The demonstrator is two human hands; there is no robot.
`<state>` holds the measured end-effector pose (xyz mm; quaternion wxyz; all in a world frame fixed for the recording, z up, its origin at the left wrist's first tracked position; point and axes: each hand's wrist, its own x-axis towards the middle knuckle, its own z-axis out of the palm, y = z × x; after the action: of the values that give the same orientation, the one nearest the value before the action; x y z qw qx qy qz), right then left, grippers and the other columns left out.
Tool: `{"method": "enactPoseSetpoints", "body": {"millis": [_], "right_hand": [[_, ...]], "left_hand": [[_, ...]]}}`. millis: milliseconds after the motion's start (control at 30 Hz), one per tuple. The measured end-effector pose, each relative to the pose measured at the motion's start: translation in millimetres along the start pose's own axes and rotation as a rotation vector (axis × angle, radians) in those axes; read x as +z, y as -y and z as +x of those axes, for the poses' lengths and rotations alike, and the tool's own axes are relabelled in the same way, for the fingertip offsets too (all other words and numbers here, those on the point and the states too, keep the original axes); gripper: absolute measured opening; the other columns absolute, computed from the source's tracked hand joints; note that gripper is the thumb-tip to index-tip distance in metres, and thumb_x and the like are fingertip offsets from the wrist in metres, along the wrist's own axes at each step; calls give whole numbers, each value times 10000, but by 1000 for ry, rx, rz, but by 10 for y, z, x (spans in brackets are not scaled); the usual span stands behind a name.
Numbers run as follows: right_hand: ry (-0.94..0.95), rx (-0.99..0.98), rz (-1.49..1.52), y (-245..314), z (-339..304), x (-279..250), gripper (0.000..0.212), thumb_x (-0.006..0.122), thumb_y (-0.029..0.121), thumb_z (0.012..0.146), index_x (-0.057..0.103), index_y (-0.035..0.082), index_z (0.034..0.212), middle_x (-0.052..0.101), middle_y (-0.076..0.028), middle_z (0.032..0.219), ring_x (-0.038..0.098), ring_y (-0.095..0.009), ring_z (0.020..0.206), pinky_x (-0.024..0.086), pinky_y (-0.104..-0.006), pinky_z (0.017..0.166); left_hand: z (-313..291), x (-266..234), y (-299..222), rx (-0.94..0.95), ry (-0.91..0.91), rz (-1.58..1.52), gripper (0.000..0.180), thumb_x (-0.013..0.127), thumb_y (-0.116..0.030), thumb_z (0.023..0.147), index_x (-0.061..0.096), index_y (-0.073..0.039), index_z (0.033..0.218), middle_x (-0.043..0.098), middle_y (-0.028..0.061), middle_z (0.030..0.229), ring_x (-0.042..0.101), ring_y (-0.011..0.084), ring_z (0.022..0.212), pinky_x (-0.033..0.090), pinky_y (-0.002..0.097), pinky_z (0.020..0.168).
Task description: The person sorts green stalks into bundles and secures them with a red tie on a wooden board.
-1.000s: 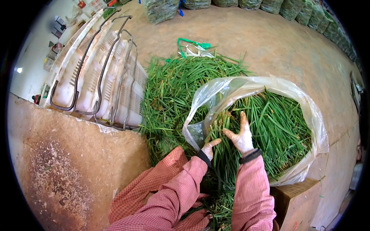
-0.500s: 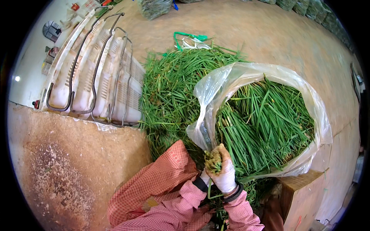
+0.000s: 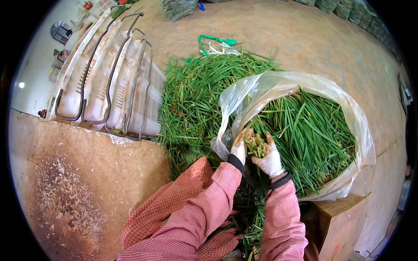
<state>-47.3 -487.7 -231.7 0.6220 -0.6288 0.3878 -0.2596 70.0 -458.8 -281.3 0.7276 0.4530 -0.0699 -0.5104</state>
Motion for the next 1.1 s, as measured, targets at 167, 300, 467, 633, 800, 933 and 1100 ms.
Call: {"method": "enactPoseSetpoints", "body": {"millis": [167,300,467,633,800,933,1100], "right_hand": [[-140,-253,-727,-133,21,263,557,616,146,532,463,-47,1032,493,-192,1030,427,-349,1014,375,-371,862],[-259,-410,-820,109,-167,279,517,651,152,530,490,14,1002,493,-191,978,417,-413,967,377,-428,841],[-75,67,185,-4,-393,82,549,670,-33,560,476,13,1071,552,-67,985,537,-147,877,428,-278,782],[-143,107,287,19,-503,-170,448,649,-48,596,491,-9,1013,570,-49,917,550,-139,806,440,-265,744],[-119,82,307,-11,-611,-259,449,636,-55,602,488,-9,1023,569,-60,930,549,-142,812,435,-269,748],[-42,112,292,180,-662,-254,547,671,-42,578,460,-6,1081,552,-63,984,536,-158,873,422,-288,787],[-27,-5,208,606,-716,-441,533,680,-34,580,470,-6,1070,550,-57,994,532,-150,883,429,-287,789]], "left_hand": [[-135,-190,132,245,-13,151,403,402,-321,849,456,-20,1111,527,73,1048,509,181,938,389,283,845],[-194,-36,64,-217,28,-176,371,501,-315,802,503,-38,1049,565,67,988,544,167,855,423,298,784],[-450,281,-182,-227,400,-81,403,468,-326,833,490,-18,1091,554,80,1004,547,159,834,420,277,777],[-420,539,-70,221,258,245,512,368,-467,840,481,-52,1117,474,85,1151,403,177,1093,269,306,939],[-227,6,533,-47,487,197,602,261,-528,841,330,-86,1244,457,47,1183,399,145,1082,254,271,919],[-471,293,334,-331,296,-153,595,230,-490,864,254,-64,1281,419,41,1224,410,153,1078,297,292,916],[-1015,1111,-567,-435,143,-406,615,265,-533,836,231,-127,1298,363,35,1272,417,212,1083,319,346,918]]}}
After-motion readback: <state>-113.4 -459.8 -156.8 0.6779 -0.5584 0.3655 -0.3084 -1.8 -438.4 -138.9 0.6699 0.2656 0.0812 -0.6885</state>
